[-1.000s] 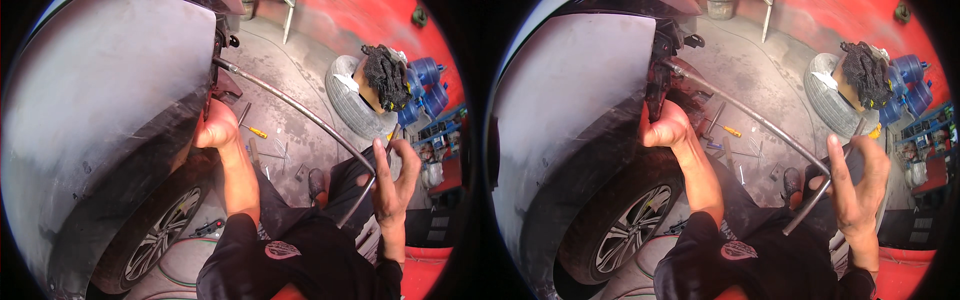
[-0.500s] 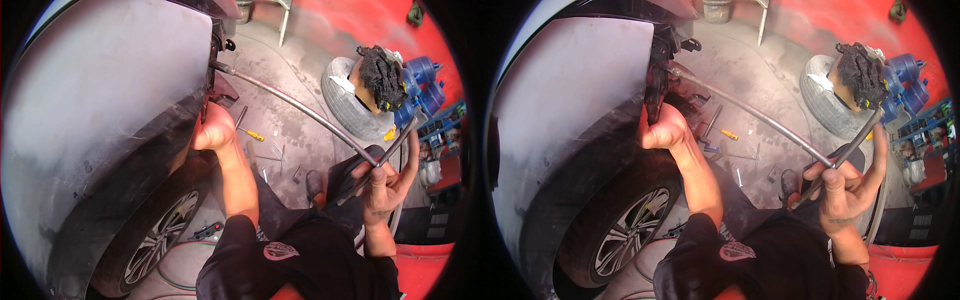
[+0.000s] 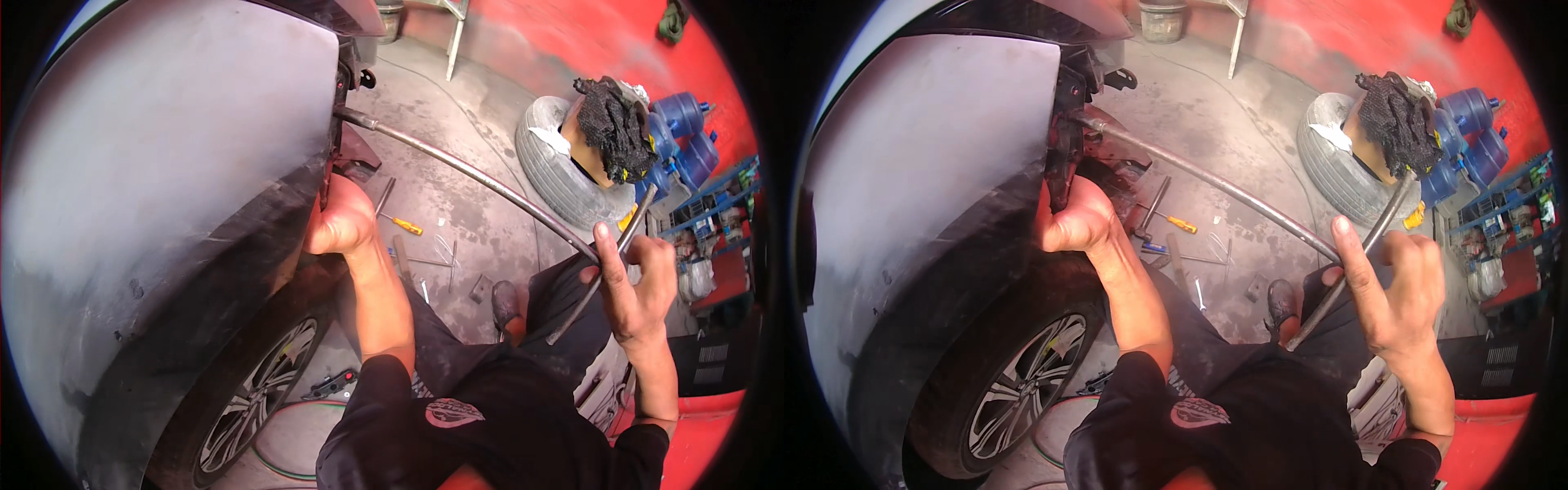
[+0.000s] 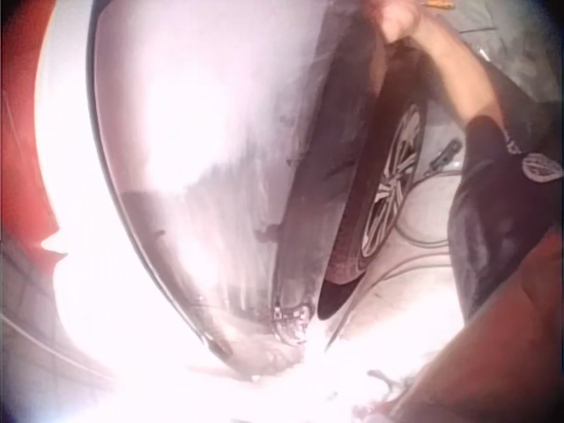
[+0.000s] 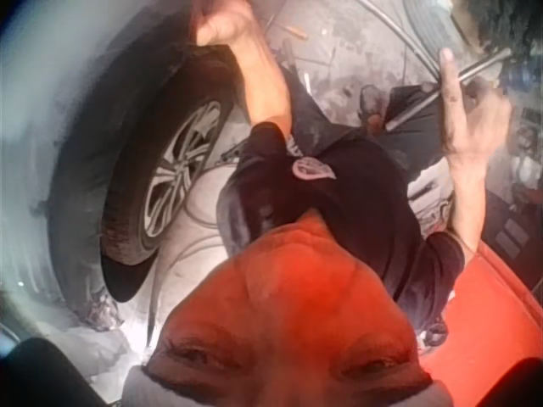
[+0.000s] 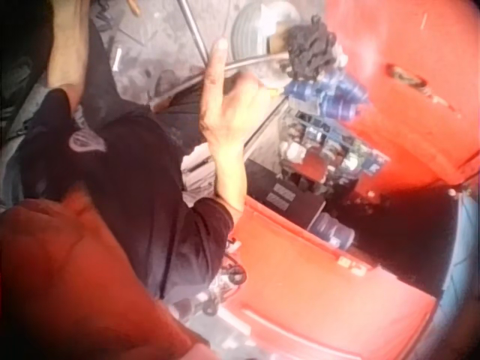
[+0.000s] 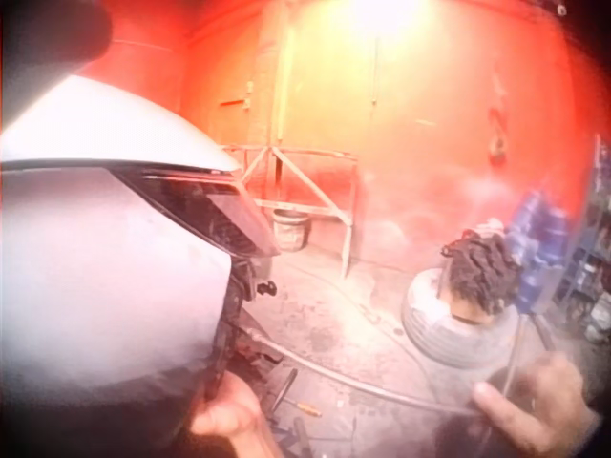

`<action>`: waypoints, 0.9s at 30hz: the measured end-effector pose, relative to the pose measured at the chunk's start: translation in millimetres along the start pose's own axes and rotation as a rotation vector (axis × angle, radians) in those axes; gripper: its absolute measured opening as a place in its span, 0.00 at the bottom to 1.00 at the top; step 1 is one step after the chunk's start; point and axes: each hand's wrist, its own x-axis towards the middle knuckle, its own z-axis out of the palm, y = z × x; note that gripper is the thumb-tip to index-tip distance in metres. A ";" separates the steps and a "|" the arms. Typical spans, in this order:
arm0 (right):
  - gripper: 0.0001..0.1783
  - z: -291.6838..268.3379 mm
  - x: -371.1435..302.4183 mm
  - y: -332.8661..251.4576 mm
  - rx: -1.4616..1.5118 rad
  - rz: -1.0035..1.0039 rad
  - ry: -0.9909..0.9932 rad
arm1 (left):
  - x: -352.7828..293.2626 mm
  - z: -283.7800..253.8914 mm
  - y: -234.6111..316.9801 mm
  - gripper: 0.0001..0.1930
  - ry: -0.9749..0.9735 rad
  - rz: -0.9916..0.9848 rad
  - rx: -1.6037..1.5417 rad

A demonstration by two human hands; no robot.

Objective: The person fits a tail light assembly into the rear quarter panel of a car by hand and then uses a socket wrench to tighten a bolt inside the wheel well to secure it.

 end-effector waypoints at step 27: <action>0.30 21.5 -21.8 -15.6 0.279 -0.004 0.100 | 2.6 -12.5 5.5 0.13 0.024 -0.155 0.036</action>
